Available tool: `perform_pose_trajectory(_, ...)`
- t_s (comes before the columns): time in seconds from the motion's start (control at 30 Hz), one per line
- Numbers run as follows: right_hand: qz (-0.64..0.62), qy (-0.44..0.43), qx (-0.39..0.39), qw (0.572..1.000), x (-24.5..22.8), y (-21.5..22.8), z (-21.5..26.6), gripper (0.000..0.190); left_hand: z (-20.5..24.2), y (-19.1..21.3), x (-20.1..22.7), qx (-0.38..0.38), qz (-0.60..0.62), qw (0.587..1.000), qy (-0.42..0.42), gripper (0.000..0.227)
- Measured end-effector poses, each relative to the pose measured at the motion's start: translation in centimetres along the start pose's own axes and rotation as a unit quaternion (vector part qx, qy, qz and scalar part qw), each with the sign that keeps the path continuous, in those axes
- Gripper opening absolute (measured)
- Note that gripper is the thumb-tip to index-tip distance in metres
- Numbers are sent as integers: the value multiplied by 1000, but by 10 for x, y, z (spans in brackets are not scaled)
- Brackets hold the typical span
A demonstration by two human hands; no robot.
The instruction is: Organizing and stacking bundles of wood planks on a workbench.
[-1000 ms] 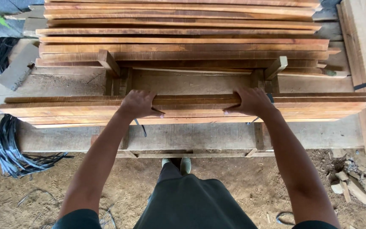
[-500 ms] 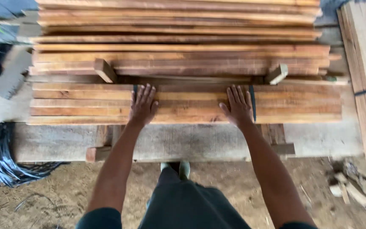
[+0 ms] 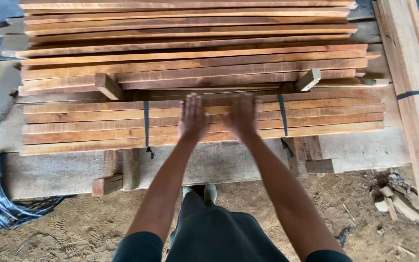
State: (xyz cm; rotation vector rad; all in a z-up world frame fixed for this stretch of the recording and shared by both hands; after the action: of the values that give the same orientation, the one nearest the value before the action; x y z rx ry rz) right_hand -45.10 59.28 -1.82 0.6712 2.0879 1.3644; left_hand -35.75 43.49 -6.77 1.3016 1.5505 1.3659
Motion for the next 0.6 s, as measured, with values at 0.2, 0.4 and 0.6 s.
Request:
perform_pose_trajectory(0.2, 22, 7, -208, 978, -25, -35, 11, 72, -3, -6, 12, 51, 41, 997, -29, 69)
perform_pose_trajectory(0.4, 42, 142, 30, 989, -19, 3, 26, 74, 18, 2, 2, 47, 47, 992, -111, 70)
perform_pose_trajectory(0.6, 57, 68, -27, 996, 74, 37, 63, 73, 74, 50, -68, 23, 20, 998, -57, 78)
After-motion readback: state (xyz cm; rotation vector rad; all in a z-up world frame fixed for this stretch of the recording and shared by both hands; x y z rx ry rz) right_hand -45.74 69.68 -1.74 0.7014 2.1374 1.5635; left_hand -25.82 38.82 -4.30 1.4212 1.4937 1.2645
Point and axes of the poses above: each hand's wrist, its own z-axis away from the middle knuckle, its own y-axis out of the back of the hand, x = y × z, the point moved 6 cm from there along -z, towards the middle knuckle, and after that the axes turned 5 degrees about -x, right-handed, at the moved point
